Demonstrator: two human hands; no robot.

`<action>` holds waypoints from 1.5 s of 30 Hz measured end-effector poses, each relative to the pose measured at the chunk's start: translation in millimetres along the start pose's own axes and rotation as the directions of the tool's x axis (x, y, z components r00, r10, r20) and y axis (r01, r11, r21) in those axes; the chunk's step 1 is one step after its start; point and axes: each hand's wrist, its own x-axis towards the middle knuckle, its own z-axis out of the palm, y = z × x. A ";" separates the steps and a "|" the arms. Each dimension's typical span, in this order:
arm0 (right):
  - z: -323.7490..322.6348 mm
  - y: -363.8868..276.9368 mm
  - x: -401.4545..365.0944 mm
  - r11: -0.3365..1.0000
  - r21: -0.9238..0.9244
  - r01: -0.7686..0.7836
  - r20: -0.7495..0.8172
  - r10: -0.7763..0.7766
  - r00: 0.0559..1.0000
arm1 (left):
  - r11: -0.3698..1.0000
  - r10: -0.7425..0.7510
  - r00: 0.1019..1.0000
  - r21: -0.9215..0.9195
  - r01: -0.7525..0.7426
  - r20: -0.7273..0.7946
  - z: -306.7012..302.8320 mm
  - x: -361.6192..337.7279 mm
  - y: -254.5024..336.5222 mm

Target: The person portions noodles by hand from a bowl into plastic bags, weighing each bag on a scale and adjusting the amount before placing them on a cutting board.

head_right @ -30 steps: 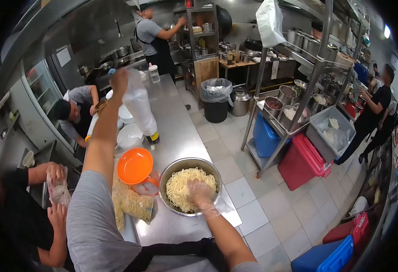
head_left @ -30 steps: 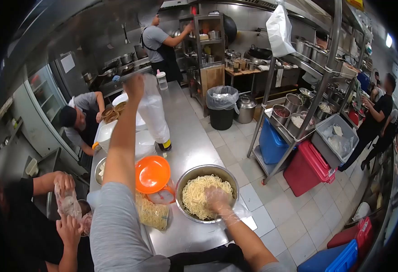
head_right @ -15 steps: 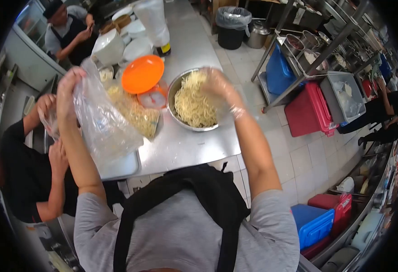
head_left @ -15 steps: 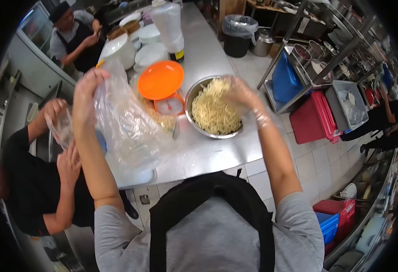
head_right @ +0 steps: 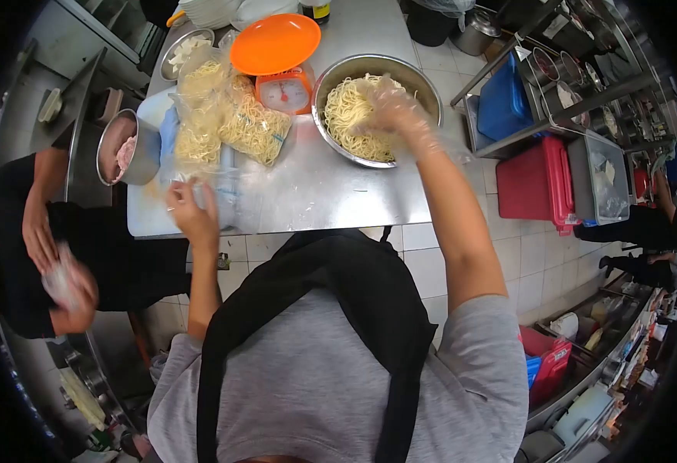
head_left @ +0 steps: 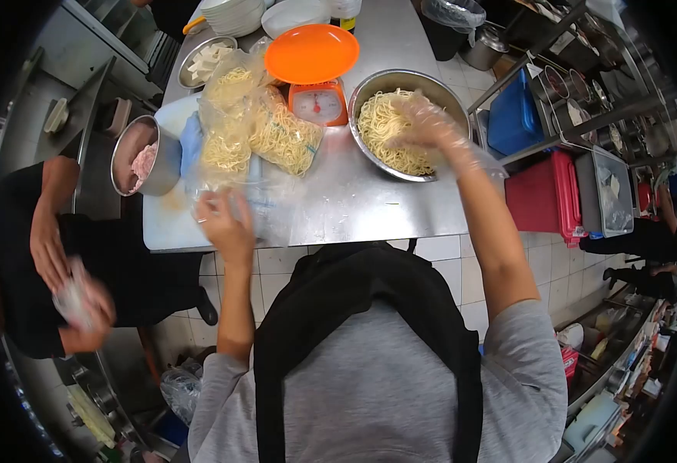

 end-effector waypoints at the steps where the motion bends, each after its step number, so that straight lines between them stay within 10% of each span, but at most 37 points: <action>1: 18.3 10.9 4.8 0.999 0.043 0.029 0.049 -0.031 0.998 | 0.953 0.017 0.990 -0.302 0.026 0.138 -2.0 -10.5 11.6; 6: -5.1 35.9 22.2 0.862 0.503 0.062 -0.040 -0.049 0.998 | 0.982 0.149 0.957 -0.149 -0.114 0.249 2.0 -40.2 15.1; 13: -88.1 18.3 17.8 0.920 0.358 0.159 -0.264 -0.064 0.963 | 0.915 0.144 0.956 -0.401 -0.031 0.256 -0.3 -29.5 0.9; 15: -87.1 16.6 16.7 0.769 0.613 0.181 -0.221 -0.054 0.974 | 0.559 -0.083 0.842 -0.674 0.482 0.534 -16.1 -18.4 9.1; 17: -67.3 20.9 13.9 0.605 0.774 0.188 -0.192 -0.059 0.980 | 0.369 -0.037 0.795 -0.731 0.574 0.605 -29.8 -9.8 14.2; 18: -55.2 25.6 15.8 0.887 0.454 0.091 -0.032 -0.085 0.996 | 0.310 0.055 0.823 -0.793 0.525 0.566 -32.4 -9.4 12.2; 20: -32.6 27.4 13.4 0.987 -0.110 0.117 0.216 -0.091 0.972 | 0.197 0.234 0.838 -0.868 0.455 0.493 -33.9 -8.8 2.8; 24: -2.9 5.7 -18.0 0.973 -0.225 0.056 0.274 0.008 0.962 | 0.262 0.368 0.666 -0.760 0.595 0.649 -61.8 3.1 11.1; 27: 6.9 31.2 0.5 0.999 -0.049 0.010 0.164 -0.002 0.986 | -0.017 0.584 0.688 -0.841 0.541 0.431 -64.9 6.8 15.7; 29: -12.7 45.2 14.3 0.876 0.477 0.066 -0.007 -0.072 0.997 | -0.064 0.549 0.703 -0.816 0.574 0.451 -61.5 1.2 15.7; 32: -80.2 16.7 2.8 0.811 0.557 0.180 -0.167 -0.103 0.981 | -0.085 0.610 0.688 -0.831 0.550 0.393 -60.6 3.5 11.1; 33: -104.4 1.0 -12.7 0.786 0.610 0.100 -0.158 -0.003 0.987 | -0.110 0.557 0.695 -0.790 0.604 0.454 -58.8 0.7 7.2; 35: -119.2 11.5 19.0 0.815 0.389 0.430 -0.290 -0.334 0.897 | -0.135 0.510 0.690 -0.745 0.653 0.513 -54.3 -2.9 2.7; 38: -149.5 -14.4 -12.4 0.764 0.495 0.414 -0.467 -0.167 0.868 | -0.309 0.445 0.755 -0.708 0.635 0.482 -51.2 -8.9 -4.7; 40: -163.2 -16.7 -5.7 0.755 0.478 0.449 -0.519 -0.170 0.838 | -0.688 0.502 0.401 0.073 0.722 0.766 -53.2 -11.4 -16.3; 41: -181.5 -23.7 -8.3 0.876 0.373 0.305 -0.403 -0.143 0.904 | -0.686 0.505 0.399 0.076 0.723 0.766 -59.8 -7.9 -6.9; 43: -190.2 -29.4 -10.0 0.959 0.233 0.159 -0.286 -0.089 0.954 | -0.332 0.258 0.725 -0.646 0.687 0.639 -74.8 -5.0 11.8; 45: -185.3 -33.5 -15.1 0.831 0.482 0.279 -0.303 -0.141 0.943 | -0.108 0.243 0.704 -0.703 0.703 0.667 -68.1 -5.1 -5.5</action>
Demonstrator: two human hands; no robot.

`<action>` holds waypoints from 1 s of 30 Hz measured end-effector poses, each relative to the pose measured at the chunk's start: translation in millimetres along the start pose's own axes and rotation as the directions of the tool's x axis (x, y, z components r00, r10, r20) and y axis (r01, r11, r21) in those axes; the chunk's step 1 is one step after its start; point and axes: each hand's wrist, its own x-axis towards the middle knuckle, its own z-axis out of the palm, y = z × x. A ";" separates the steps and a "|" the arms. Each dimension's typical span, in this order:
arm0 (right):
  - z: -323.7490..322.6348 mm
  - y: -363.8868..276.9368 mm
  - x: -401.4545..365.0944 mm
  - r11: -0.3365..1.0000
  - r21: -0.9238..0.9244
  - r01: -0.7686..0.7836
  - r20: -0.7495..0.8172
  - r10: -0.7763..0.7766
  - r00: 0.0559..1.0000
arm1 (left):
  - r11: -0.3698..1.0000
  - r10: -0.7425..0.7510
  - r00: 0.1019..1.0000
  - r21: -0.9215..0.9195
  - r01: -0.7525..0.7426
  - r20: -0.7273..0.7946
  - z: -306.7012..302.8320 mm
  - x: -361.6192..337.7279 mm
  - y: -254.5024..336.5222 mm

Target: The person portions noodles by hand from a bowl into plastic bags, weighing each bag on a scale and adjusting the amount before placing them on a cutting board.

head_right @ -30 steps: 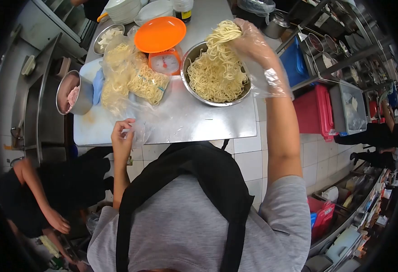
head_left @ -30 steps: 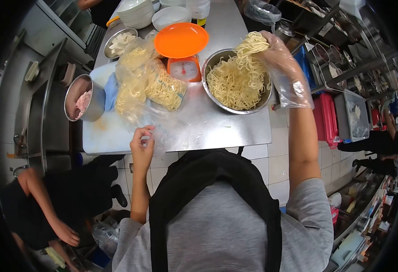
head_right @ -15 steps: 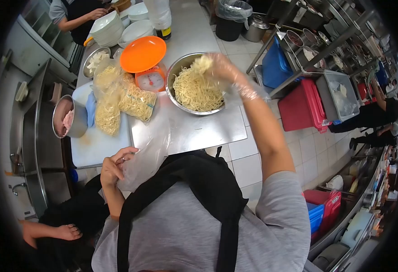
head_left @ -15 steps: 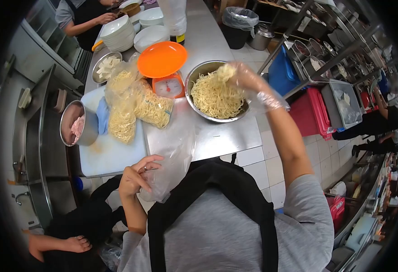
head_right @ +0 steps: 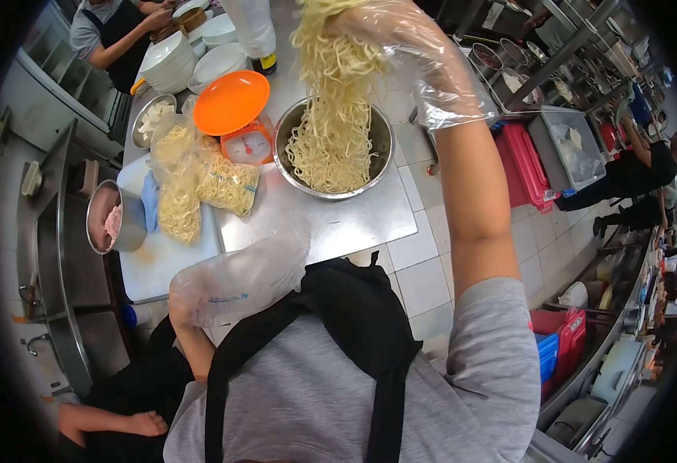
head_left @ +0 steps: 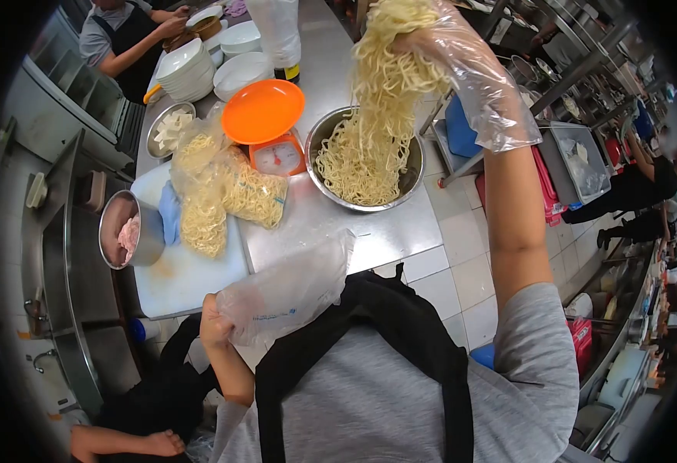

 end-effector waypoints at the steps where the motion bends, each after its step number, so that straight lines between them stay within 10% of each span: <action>1: 3.6 -1.0 -3.8 0.988 0.150 0.028 0.001 -0.028 1.000 | 0.973 -0.027 0.999 0.227 0.033 -0.029 -4.4 0.9 -0.4; 4: 14.8 1.7 -16.5 0.820 0.564 0.094 -0.031 -0.093 0.995 | 0.972 -0.011 1.000 0.233 0.013 -0.007 -6.5 4.4 -4.0; 7: 58.8 37.7 -16.5 0.982 -0.054 -0.180 0.165 0.186 0.969 | 0.951 -0.065 0.995 0.306 0.040 0.072 -15.9 9.4 -7.5; 10: 138.9 118.2 -48.2 0.784 -0.600 0.160 0.155 -0.082 0.984 | 0.918 -0.113 0.994 0.384 0.102 0.006 -25.5 15.7 -16.6; 12: 139.5 131.4 -57.1 0.810 -0.576 0.107 0.198 0.011 0.980 | 0.929 -0.076 0.997 0.364 0.067 0.009 -13.4 19.8 -11.5; 14: 112.2 127.0 -44.1 0.974 -0.124 -0.189 0.185 0.209 0.960 | 0.941 -0.047 0.999 0.337 0.043 0.005 -4.3 17.1 -2.7; 18: 146.5 201.8 -30.2 0.877 -0.371 -0.304 -0.067 0.301 0.951 | 0.577 -0.021 0.998 0.814 0.061 -0.060 -0.4 25.5 1.6; 19: 156.5 208.2 -36.5 0.887 -0.286 -0.363 -0.018 0.374 0.927 | 0.492 0.058 0.984 0.853 -0.173 0.166 -13.2 29.5 -3.6; 21: 182.6 219.2 -39.2 0.839 -0.203 -0.504 -0.141 0.485 0.863 | 0.806 0.005 0.993 0.587 -0.072 0.115 -35.3 33.2 -21.0; 22: 172.9 202.3 -45.5 0.915 -0.017 -0.403 -0.212 0.390 0.896 | 0.780 0.054 0.978 0.603 -0.166 0.200 -12.8 32.9 -11.8; 24: 151.1 165.8 -48.6 0.857 -0.271 -0.437 -0.062 0.438 0.897 | 0.812 -0.294 0.954 0.540 0.222 0.049 11.1 17.1 6.1; 30: 144.7 170.2 -10.6 0.849 -0.392 -0.355 -0.129 0.331 0.935 | 0.742 -0.178 0.983 0.661 0.114 0.031 3.5 29.5 -0.4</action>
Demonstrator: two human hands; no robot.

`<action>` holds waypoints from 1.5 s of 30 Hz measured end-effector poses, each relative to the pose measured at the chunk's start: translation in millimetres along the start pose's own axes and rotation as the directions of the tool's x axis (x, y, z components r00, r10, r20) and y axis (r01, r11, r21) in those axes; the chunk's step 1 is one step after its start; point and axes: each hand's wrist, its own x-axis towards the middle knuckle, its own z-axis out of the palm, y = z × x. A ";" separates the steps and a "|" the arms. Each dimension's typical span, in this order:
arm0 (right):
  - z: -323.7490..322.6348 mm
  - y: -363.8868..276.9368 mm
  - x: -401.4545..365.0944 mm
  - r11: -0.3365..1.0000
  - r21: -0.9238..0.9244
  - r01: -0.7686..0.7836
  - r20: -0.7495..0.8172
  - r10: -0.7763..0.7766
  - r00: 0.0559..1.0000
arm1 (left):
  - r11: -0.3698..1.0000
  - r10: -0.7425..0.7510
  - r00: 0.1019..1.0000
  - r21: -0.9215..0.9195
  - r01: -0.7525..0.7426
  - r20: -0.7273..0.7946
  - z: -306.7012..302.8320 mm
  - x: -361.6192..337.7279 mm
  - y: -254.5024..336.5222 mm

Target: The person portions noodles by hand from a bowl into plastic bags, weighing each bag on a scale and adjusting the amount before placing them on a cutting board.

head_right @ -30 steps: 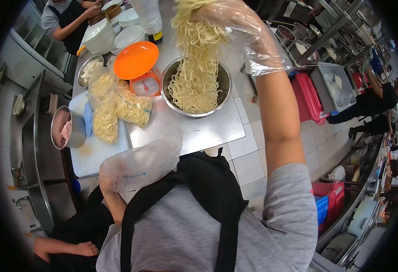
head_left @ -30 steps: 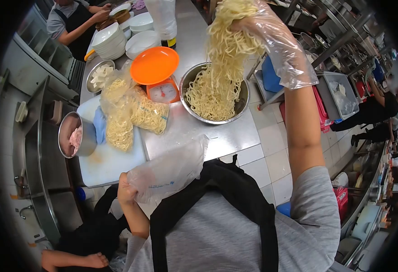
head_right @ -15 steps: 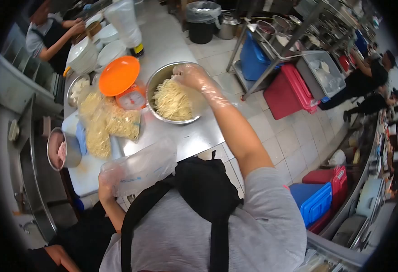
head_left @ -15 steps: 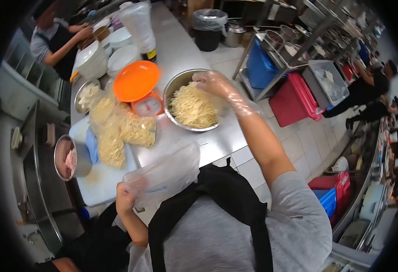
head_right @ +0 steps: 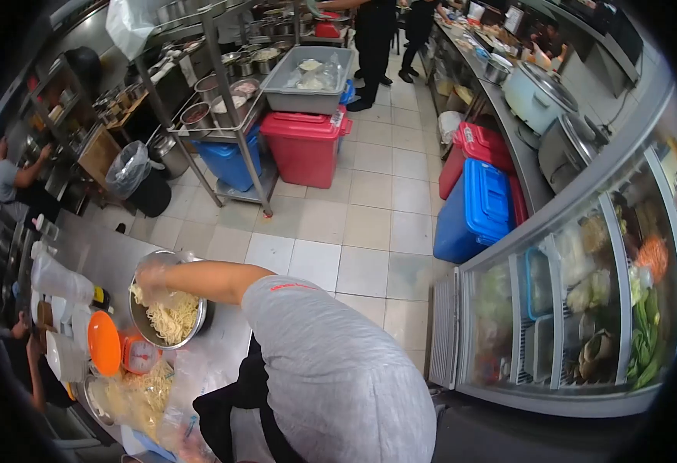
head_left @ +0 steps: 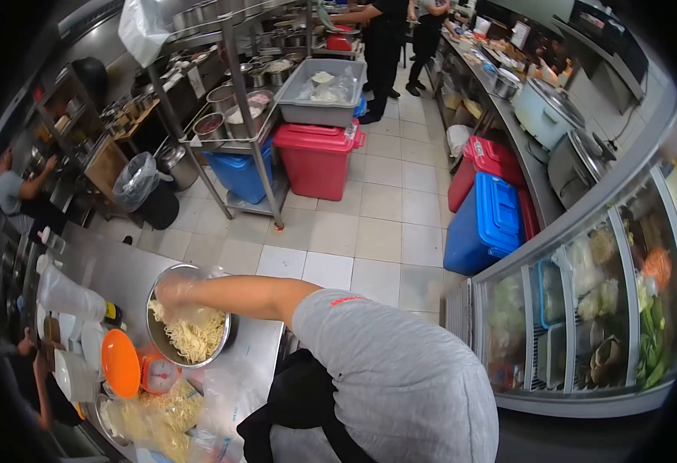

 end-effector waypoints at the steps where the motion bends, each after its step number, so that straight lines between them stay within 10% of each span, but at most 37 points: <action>1: 13.8 5.7 16.0 1.000 -0.015 -0.004 0.170 0.006 0.985 | 1.000 0.004 1.000 0.014 -0.003 -0.007 -0.8 1.3 -1.1; 4: 6.2 7.0 -6.2 0.998 0.024 0.051 0.267 -0.055 0.962 | 0.997 0.008 1.000 0.079 -0.006 -0.024 -9.4 1.9 -5.8; 9: 17.0 -0.3 -11.9 0.933 -0.181 0.312 -0.429 -0.361 0.828 | 0.981 0.019 0.995 0.196 0.001 -0.100 -31.2 1.3 -33.8; 10: -3.7 -1.9 -18.1 0.930 -0.071 0.360 -0.400 -0.357 0.844 | 0.974 0.163 0.968 -0.128 -0.189 -0.193 -23.7 17.2 -44.9; 15: -37.2 -7.3 -16.8 0.981 0.001 0.194 0.195 -0.190 0.962 | 0.988 0.102 0.984 -0.098 -0.117 -0.148 -15.5 2.7 -11.6; 18: -20.6 -16.0 -49.6 0.951 -0.234 0.205 0.587 -0.030 0.809 | 0.992 0.046 0.993 -0.109 -0.059 -0.112 -17.5 2.0 -14.8; 22: -17.0 3.7 -28.1 0.955 -0.038 0.296 0.391 -0.258 0.883 | 0.972 0.052 0.994 -0.222 -0.073 -0.101 -15.4 -4.3 -19.6; 40: -209.8 -83.0 -48.9 0.898 0.218 0.383 -0.097 -0.370 0.924 | 0.941 0.034 0.984 -0.328 -0.090 -0.174 -8.4 -10.9 -20.1; 42: -211.4 -82.4 -60.1 0.223 0.723 0.654 -0.393 -0.645 0.655 | 0.946 0.059 0.985 -0.306 -0.107 -0.163 -9.4 -13.3 -17.8; 43: -217.4 -93.1 -65.5 0.525 0.706 0.475 -0.272 -0.419 0.867 | 0.951 0.089 0.985 -0.282 -0.129 -0.149 -10.1 -14.1 -16.4; 45: -225.0 -91.3 -66.2 0.509 0.697 0.506 -0.313 -0.419 0.852 | 0.949 0.063 0.984 -0.295 -0.111 -0.169 -7.9 -15.1 -15.0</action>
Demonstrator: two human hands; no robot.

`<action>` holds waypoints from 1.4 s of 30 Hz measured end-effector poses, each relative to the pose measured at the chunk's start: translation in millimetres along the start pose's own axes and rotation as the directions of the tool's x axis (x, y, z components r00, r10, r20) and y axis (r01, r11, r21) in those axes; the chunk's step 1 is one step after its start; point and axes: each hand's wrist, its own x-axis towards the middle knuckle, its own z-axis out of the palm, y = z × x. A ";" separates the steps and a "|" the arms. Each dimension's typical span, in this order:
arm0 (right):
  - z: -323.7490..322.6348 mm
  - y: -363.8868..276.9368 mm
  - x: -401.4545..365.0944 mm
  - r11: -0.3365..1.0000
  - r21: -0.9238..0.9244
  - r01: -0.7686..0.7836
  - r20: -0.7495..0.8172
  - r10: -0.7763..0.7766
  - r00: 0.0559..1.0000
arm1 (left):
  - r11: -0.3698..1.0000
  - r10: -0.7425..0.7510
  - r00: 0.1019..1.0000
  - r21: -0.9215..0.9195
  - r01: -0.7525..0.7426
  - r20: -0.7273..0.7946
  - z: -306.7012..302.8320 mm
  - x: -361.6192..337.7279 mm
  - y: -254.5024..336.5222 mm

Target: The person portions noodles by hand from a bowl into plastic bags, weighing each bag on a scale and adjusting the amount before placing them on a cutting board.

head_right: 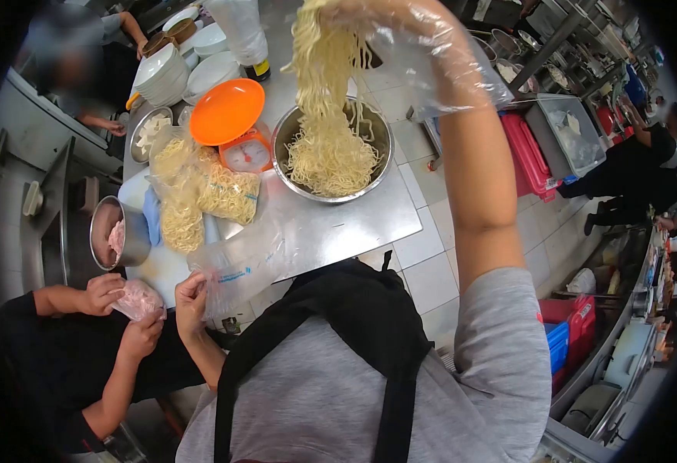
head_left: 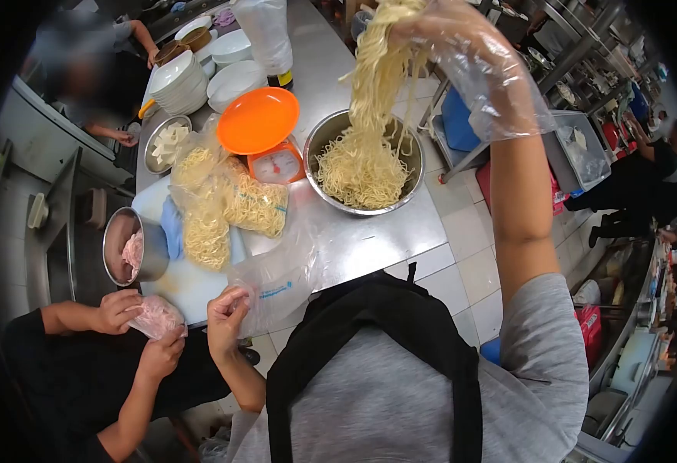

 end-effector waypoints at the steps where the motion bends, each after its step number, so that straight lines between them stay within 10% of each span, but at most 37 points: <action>1: -3.0 -2.1 -0.8 0.999 0.037 0.036 0.008 -0.036 0.999 | 1.000 -0.019 0.999 -0.015 0.019 -0.027 0.8 -0.8 0.2; 6: -17.6 20.7 -7.5 0.969 0.223 0.107 0.204 -0.153 0.967 | 1.000 -0.009 0.999 -0.013 0.009 -0.031 0.5 -3.9 -1.1; 8: -7.5 53.7 8.8 0.942 -0.309 -0.127 0.364 0.241 0.900 | 1.000 -0.001 0.999 -0.014 0.001 -0.032 -0.2 -4.6 -2.8; 9: 6.9 80.5 16.2 0.690 -0.691 -0.217 0.288 0.537 0.793 | 1.000 -0.016 0.999 -0.025 0.015 -0.034 -1.5 -5.7 -4.0; 11: 30.6 160.8 -14.7 0.670 -0.628 -0.395 0.314 0.683 0.659 | 0.999 -0.028 0.999 -0.035 0.027 -0.040 -2.6 -7.3 -4.0; 13: 61.0 165.3 -42.3 0.539 -0.837 -0.096 0.400 0.722 0.565 | 1.000 -0.016 0.999 -0.028 0.015 -0.033 -2.5 -7.9 -1.2; 15: 94.7 207.9 -85.0 0.459 -0.885 -0.072 0.262 0.621 0.739 | 1.000 -0.006 1.000 -0.024 0.005 -0.030 -1.3 -7.6 2.6; 19: 96.8 223.2 -69.2 0.440 -0.896 -0.065 0.257 0.632 0.731 | 1.000 -0.006 0.999 -0.013 0.005 -0.038 -1.1 -7.7 4.0; 21: 72.1 241.7 -54.4 0.746 -0.411 -0.524 0.379 0.663 0.646 | 1.000 -0.004 0.999 0.000 0.004 -0.032 -5.3 -10.0 -0.6; 23: 50.6 191.1 -44.0 0.822 -0.030 -0.569 0.280 0.553 0.784 | 1.000 0.003 1.000 0.003 -0.002 -0.028 -5.4 -9.5 -1.8; 25: 33.6 181.2 -43.6 0.619 0.681 -0.391 0.217 0.339 0.915 | 0.999 -0.031 0.999 0.009 0.031 -0.025 -3.3 -9.7 0.4; 30: 1.8 77.6 -0.7 0.935 0.340 -0.100 0.050 0.088 0.995 | 1.000 0.005 1.000 0.030 -0.005 -0.001 0.5 -3.1 1.2; 42: -7.8 58.5 -1.2 0.967 0.248 -0.059 0.111 0.032 0.993 | 0.996 -0.022 0.996 0.093 0.014 0.090 11.4 21.3 28.2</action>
